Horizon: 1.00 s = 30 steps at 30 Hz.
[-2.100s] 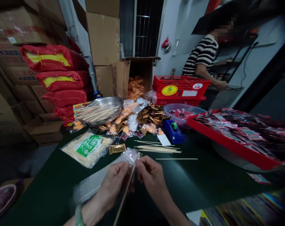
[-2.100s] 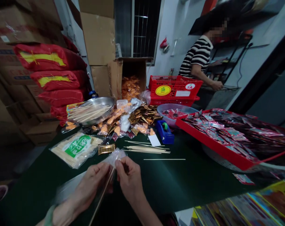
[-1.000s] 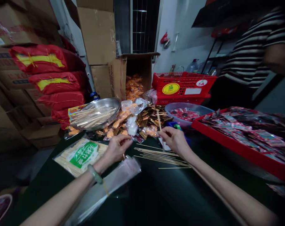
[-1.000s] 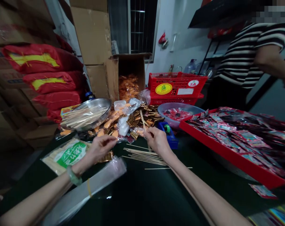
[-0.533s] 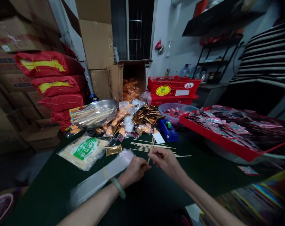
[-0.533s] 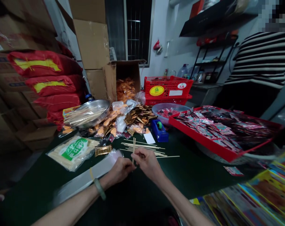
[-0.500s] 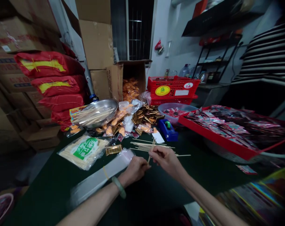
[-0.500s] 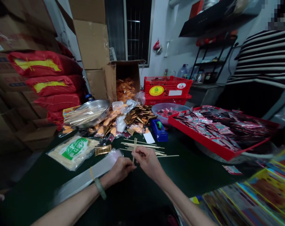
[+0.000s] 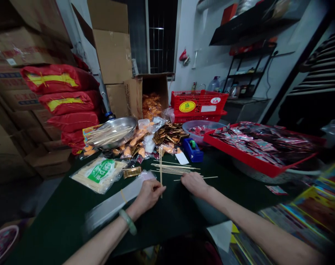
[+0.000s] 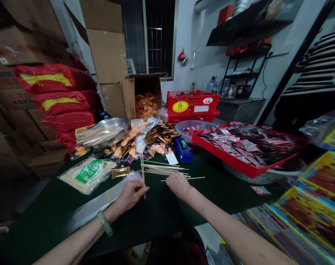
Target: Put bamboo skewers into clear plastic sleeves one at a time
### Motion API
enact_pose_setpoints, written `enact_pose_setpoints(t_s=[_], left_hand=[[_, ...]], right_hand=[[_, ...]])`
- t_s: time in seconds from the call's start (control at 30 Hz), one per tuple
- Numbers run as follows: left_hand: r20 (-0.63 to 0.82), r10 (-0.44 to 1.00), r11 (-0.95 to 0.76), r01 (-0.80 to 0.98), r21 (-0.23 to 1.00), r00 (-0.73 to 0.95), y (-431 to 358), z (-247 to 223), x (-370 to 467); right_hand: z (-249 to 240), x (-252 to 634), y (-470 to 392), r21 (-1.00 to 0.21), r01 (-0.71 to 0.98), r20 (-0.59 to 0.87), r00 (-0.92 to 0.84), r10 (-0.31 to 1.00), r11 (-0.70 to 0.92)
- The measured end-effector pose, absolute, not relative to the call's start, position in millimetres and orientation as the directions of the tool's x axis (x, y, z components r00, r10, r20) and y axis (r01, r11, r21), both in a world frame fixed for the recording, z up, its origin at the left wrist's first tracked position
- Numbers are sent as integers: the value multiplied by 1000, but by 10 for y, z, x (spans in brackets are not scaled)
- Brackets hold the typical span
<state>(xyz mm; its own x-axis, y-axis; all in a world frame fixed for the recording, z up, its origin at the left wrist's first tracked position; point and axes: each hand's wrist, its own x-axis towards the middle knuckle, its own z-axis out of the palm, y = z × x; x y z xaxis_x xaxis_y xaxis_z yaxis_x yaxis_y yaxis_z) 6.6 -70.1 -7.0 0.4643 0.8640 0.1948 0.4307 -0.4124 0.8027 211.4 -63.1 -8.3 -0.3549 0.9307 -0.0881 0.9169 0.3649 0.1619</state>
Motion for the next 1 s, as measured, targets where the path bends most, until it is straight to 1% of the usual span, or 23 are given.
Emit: enact_pose_setpoints(t_s=[0.1,0.3,0.47,0.6,0.67,0.73,0.83,0.93,0.97,1.0], left_hand=[[192,865,-409,431,805,463,-736,-73,96],[196,865,-413,434,800,462,-808,-82,149],[190,857,-416,424,805,479,-833,-71,175],[136,859,-365,406,838,493,-853,-56,180],[121,867,-332,380,863,483,-856,-56,184],[126,879,-309,350,884,460,-844,-61,198],[156,896,-303,314,900,416,-805,-58,245],[182,904,-298,266,917,386,-777,-23,302],[189,902,-299,247,922,387,-775,-6,314],[196,897,-303,228,925,396,-779,11,320]], right_hand=[[6,2084,-563,180,898,-94,-390,916,401],[72,2049,-548,214,896,-62,-384,921,388],[63,2019,-508,194,907,-87,-363,928,373],[54,2003,-418,163,927,-111,-323,940,338],[77,2004,-392,132,937,-106,-313,944,325],[154,2002,-396,88,948,-56,-302,952,306],[385,1955,-467,-11,962,112,-269,957,272],[625,1835,-601,-133,950,268,-240,933,283],[671,1792,-652,-181,937,301,-236,924,299],[692,1754,-701,-258,910,339,-231,912,326]])
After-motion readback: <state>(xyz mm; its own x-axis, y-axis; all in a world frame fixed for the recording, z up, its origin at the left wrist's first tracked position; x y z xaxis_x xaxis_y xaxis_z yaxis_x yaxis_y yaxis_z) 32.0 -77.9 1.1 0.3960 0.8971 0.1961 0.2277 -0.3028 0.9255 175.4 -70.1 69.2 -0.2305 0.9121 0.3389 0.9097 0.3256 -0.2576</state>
